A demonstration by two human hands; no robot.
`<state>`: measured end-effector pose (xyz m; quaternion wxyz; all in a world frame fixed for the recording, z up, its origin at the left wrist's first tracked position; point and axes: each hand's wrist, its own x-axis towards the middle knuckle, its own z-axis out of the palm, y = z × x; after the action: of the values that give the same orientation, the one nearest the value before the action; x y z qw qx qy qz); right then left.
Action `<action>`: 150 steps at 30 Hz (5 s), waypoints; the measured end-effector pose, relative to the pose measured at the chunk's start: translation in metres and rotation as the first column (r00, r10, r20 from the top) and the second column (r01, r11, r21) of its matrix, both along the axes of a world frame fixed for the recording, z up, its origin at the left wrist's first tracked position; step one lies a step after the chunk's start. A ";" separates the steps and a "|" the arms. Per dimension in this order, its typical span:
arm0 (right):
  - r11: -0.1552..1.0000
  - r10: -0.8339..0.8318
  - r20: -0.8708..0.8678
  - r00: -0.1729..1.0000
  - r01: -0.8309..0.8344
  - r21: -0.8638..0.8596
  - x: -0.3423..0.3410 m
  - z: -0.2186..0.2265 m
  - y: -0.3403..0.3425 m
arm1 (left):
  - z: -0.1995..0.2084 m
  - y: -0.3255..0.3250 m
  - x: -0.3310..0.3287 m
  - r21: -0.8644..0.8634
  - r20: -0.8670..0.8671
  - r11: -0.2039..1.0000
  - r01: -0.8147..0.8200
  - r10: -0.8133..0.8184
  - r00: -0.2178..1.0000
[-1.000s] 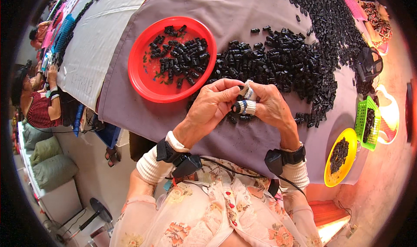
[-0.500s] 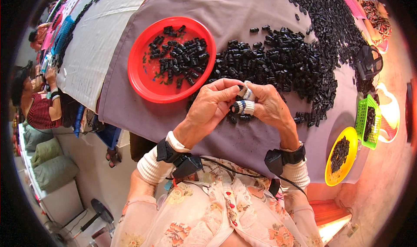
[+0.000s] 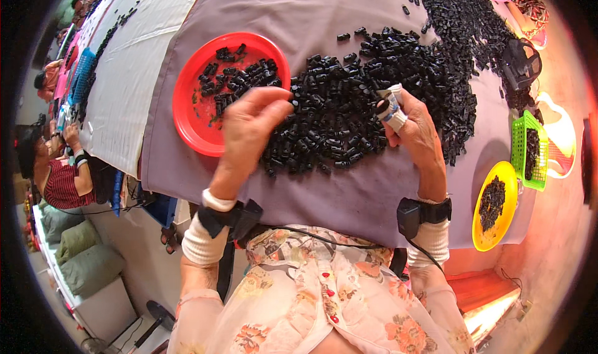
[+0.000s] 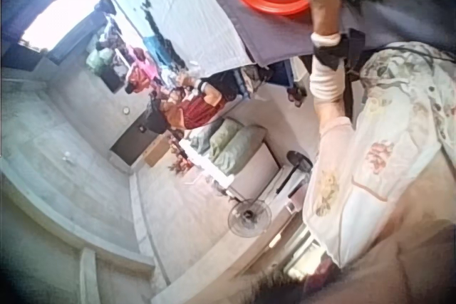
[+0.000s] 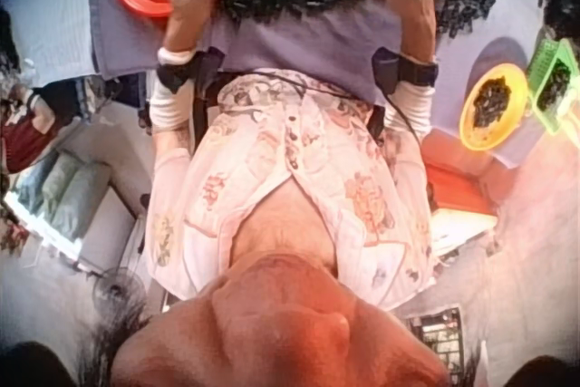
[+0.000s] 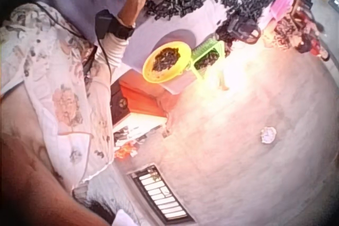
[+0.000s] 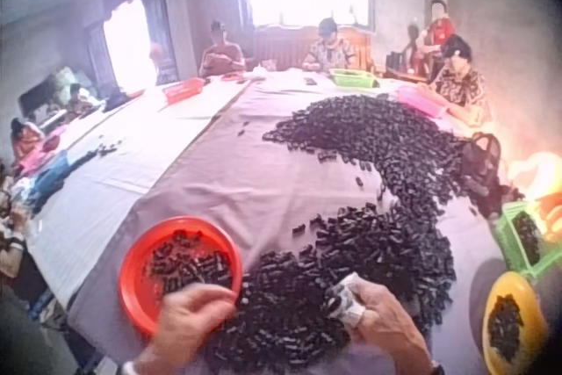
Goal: Manual assembly of small black shoe components at a production table.
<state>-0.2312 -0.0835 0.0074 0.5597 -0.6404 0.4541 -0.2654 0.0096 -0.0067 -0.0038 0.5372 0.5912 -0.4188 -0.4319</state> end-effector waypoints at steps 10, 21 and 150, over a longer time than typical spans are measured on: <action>0.999 -0.031 -0.039 0.999 0.032 0.022 -0.018 -0.006 0.006 | -0.054 -0.018 -0.097 -0.084 0.701 0.824 0.560 -0.350 0.621; 0.994 -0.012 0.056 0.998 0.006 0.110 -0.005 -0.002 0.012 | -0.021 -0.013 -0.051 0.143 -0.505 0.906 0.399 -0.280 0.817; 0.990 -0.057 0.438 0.897 -0.005 0.139 0.037 -0.024 0.027 | -0.011 0.001 -0.057 0.096 -0.878 0.913 0.396 -0.110 0.466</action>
<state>-0.1942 -0.0563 -0.0168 0.6866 -0.5178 0.3414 -0.3794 -0.0471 -0.0059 -0.0153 0.5100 0.3001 -0.1139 -0.7980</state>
